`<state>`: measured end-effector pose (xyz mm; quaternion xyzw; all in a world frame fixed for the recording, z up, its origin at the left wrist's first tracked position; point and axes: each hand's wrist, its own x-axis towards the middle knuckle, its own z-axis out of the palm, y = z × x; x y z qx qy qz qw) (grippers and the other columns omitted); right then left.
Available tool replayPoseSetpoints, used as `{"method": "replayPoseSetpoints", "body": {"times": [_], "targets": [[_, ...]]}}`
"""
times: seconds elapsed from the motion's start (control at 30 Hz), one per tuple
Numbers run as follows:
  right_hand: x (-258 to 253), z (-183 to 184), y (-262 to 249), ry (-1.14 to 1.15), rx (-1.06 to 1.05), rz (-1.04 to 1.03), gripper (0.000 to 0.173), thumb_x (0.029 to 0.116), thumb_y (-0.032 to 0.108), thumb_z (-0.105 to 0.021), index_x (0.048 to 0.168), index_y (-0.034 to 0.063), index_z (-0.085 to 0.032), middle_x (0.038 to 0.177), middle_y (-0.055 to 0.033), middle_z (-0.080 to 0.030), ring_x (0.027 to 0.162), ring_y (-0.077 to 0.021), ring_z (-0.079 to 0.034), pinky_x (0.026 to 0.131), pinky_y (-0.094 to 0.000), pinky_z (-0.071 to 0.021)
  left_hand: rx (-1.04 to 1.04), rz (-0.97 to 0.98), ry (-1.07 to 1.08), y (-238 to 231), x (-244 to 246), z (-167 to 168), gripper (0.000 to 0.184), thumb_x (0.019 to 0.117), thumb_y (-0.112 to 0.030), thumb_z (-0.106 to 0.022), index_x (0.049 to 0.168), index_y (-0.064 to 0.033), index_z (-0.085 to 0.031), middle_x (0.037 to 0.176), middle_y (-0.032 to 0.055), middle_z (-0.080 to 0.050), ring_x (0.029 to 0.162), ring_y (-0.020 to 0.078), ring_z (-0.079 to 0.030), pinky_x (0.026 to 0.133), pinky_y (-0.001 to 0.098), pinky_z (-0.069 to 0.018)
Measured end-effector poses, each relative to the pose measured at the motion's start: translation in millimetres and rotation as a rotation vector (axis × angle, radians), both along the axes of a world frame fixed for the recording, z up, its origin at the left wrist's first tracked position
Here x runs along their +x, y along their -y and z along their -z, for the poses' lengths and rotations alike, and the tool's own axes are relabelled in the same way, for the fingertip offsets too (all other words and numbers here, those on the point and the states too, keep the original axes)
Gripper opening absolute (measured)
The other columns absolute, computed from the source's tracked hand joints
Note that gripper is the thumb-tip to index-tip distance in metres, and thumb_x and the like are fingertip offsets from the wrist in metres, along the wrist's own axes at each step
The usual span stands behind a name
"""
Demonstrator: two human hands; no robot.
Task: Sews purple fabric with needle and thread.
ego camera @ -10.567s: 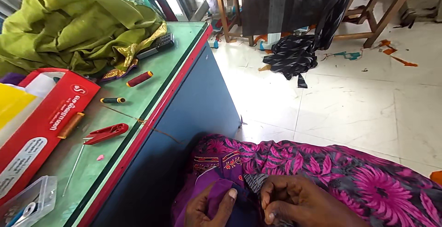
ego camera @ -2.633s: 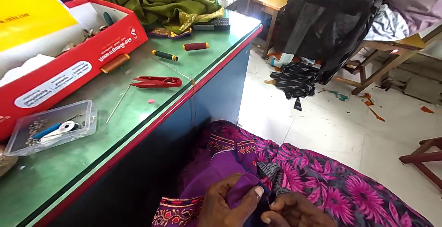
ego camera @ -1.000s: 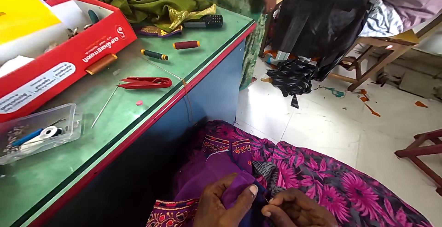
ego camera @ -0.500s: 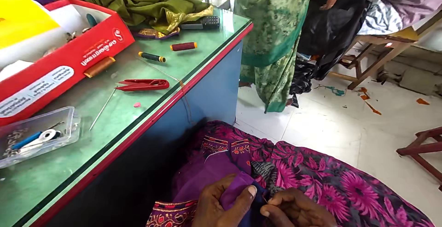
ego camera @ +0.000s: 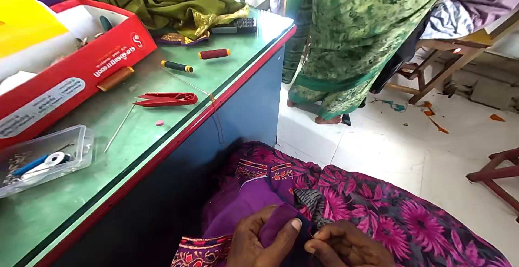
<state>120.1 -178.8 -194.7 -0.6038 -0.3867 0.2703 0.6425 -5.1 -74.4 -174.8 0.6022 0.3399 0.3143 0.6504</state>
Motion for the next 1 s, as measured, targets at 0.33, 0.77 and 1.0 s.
{"method": "replayPoseSetpoints", "body": {"times": [0.33, 0.77, 1.0], "targets": [[1.7, 1.8, -2.2, -0.014, 0.038, 0.008, 0.012, 0.0860, 0.010, -0.080, 0.093, 0.0056, -0.070, 0.089, 0.0090, -0.072, 0.076, 0.0059, -0.067, 0.070, -0.0138, -0.0593, 0.004, 0.061, -0.030, 1.6, 1.2, 1.2, 0.010, 0.0920, -0.007, -0.063, 0.087, -0.0059, -0.072, 0.083, -0.0109, -0.070, 0.079, -0.0074, -0.064, 0.073, 0.0153, -0.0548], [8.7, 6.0, -5.2, 0.171, 0.065, -0.019, 0.020, 0.0918, 0.016, -0.075, 0.104, 0.0017, -0.069, 0.089, -0.0004, -0.069, 0.077, 0.0041, -0.065, 0.070, -0.0129, -0.0571, 0.234, 0.135, -0.070, 1.4, -1.6, 4.1, 0.016, 0.0912, -0.004, -0.061, 0.091, 0.0090, -0.071, 0.096, 0.0069, -0.073, 0.090, -0.0061, -0.064, 0.083, 0.0133, -0.0520], [6.6, 1.8, -5.3, 0.204, 0.022, 0.027, 0.018, 0.0913, 0.012, -0.075, 0.101, -0.0027, -0.070, 0.088, -0.0059, -0.068, 0.075, 0.0017, -0.063, 0.068, -0.0126, -0.0553, 0.437, 0.168, -0.129, 1.9, -3.1, 1.2, 0.019, 0.0909, -0.004, -0.060, 0.095, 0.0119, -0.071, 0.098, 0.0180, -0.074, 0.091, 0.0033, -0.068, 0.084, 0.0168, -0.0519]]}}
